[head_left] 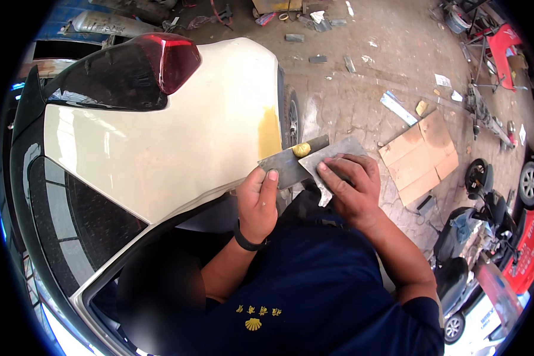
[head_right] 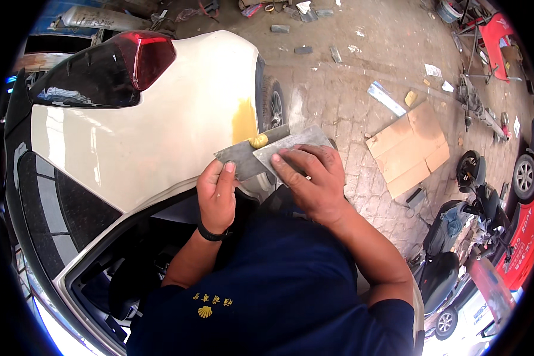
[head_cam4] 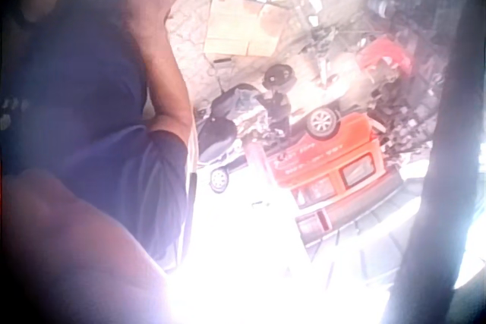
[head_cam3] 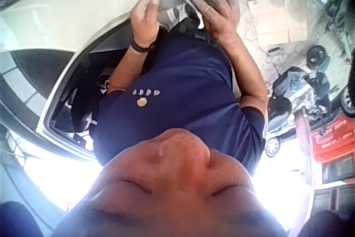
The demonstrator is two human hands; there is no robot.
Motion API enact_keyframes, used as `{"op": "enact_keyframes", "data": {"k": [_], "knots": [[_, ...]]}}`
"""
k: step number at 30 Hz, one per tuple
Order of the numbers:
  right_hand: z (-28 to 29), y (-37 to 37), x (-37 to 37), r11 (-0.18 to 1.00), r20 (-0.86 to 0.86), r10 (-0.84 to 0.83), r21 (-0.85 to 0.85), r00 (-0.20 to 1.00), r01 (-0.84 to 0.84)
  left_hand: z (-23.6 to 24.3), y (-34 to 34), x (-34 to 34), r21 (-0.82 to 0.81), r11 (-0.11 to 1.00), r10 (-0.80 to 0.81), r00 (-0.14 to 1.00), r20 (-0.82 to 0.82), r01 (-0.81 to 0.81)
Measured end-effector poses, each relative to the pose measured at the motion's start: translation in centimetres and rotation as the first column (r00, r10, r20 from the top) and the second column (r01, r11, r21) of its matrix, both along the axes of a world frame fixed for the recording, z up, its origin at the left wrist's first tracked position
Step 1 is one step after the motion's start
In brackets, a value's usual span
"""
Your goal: The person applies body filler from a tube onto a putty knife and spreads it over a damaged area on the rear quarter panel of a white car. The person smooths the filler to fill the imperfection on the car's surface.
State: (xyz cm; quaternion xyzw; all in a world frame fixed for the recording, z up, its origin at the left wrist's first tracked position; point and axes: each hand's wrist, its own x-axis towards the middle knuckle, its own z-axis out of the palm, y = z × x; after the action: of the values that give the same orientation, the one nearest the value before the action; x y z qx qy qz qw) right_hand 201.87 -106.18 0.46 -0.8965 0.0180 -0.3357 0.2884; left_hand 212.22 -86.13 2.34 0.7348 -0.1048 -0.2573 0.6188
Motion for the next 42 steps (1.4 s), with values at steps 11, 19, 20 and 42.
{"op": "enact_keyframes", "data": {"k": [11,19,20,42], "knots": [[-1.7,-0.2,-0.1,0.986,-0.065,-0.008,0.167,0.998,0.019,0.7,-1.5,-1.0,0.118,0.993,-0.005,0.996,0.087,-0.006],[0.1,-1.8,-0.3,0.994,-0.030,0.077,0.079,0.997,-0.074,1.0,-2.8,-0.9,0.139,0.990,-0.056,0.989,0.137,0.036],[0.5,-1.8,-0.2,0.996,-0.030,0.067,0.061,0.997,-0.065,1.5,-3.4,-1.1,0.114,0.993,-0.061,0.981,0.182,0.041],[8.6,-5.1,-0.4,0.814,-0.033,0.260,0.546,0.965,-0.201,2.4,-4.6,0.5,-0.178,0.972,-0.138,0.985,0.104,0.155]]}}
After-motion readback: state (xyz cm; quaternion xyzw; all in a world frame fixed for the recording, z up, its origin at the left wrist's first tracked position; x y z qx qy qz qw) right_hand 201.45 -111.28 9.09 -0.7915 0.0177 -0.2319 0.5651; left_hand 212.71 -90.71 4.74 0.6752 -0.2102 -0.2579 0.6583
